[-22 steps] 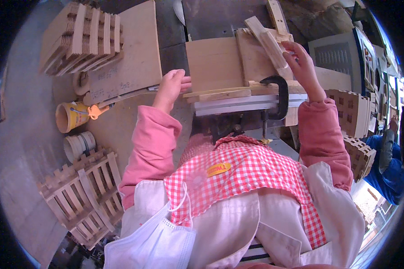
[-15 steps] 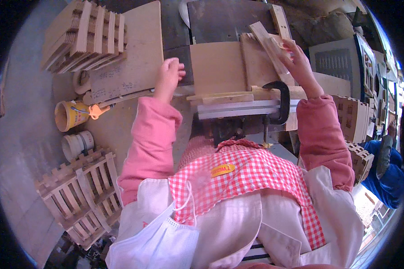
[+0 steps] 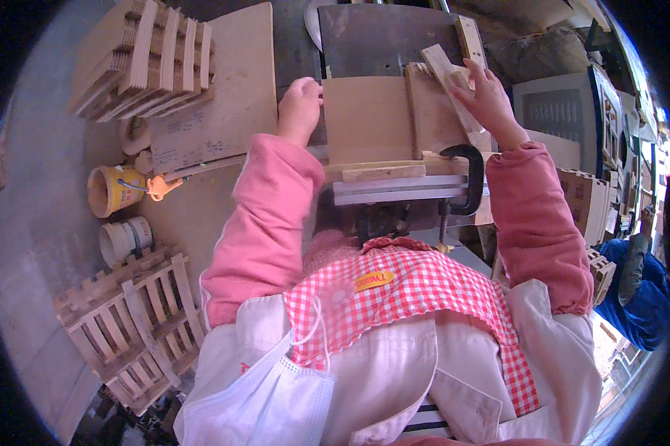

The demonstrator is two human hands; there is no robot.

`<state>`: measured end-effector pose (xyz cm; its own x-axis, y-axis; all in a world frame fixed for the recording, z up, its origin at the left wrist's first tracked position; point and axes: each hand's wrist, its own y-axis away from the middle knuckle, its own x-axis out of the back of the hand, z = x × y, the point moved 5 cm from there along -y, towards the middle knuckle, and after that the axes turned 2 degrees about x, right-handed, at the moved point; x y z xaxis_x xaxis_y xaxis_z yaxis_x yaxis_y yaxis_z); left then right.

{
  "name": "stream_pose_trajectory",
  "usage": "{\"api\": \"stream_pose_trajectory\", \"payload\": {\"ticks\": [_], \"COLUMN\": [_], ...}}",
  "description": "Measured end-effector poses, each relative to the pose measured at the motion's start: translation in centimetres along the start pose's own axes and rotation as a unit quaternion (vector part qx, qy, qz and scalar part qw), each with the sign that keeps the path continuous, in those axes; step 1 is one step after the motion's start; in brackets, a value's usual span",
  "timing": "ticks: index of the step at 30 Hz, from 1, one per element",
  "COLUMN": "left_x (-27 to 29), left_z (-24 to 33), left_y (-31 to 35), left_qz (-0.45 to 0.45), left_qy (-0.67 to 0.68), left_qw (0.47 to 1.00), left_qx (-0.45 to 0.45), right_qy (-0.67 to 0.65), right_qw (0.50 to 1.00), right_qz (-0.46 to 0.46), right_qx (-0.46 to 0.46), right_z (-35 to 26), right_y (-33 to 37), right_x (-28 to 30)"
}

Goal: The person repeatedly picks small wooden pieces from a stack, places them into a jig on a table saw, and pushes them through the blade to cut or shape them. After each cut, the person removes the piece and stacks it with others. Another person is visible nearby handling similar pieces.

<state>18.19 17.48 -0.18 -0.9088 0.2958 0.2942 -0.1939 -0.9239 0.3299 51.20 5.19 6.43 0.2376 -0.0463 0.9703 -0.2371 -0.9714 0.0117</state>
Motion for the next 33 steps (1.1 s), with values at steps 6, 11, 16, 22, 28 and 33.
{"api": "stream_pose_trajectory", "payload": {"ticks": [6, 11, 16, 22, 28, 33], "left_x": [-0.6, -0.2, 0.0, -0.3, -0.6, -0.6], "left_z": [-0.5, 0.1, 0.6, -0.4, -0.8, -0.5], "left_y": [0.2, 0.8, 1.2, 0.4, 0.6, 0.7], "left_qz": [-0.021, -0.027, -0.020, -0.001, -0.007, 0.000], "left_qy": [0.029, 0.015, -0.026, -0.021, -0.099, -0.105], "left_qw": [0.999, 0.999, 0.999, 0.999, 0.993, 0.992], "left_qx": [0.006, -0.016, -0.011, -0.039, -0.063, -0.065], "right_qy": [0.054, 0.026, -0.051, -0.043, -0.006, 0.004], "right_qw": [0.997, 0.995, 0.996, 0.994, 0.991, 0.993], "right_qz": [-0.045, 0.061, -0.014, -0.045, -0.128, -0.117], "right_qx": [0.014, 0.078, 0.072, 0.087, 0.025, 0.006], "right_z": [-0.7, -4.4, -11.8, -15.8, -15.2, -15.1], "right_y": [-0.6, -1.7, -1.8, -3.0, -2.4, -2.8], "right_x": [-0.1, 3.4, 1.5, -1.4, -6.5, -6.0]}}
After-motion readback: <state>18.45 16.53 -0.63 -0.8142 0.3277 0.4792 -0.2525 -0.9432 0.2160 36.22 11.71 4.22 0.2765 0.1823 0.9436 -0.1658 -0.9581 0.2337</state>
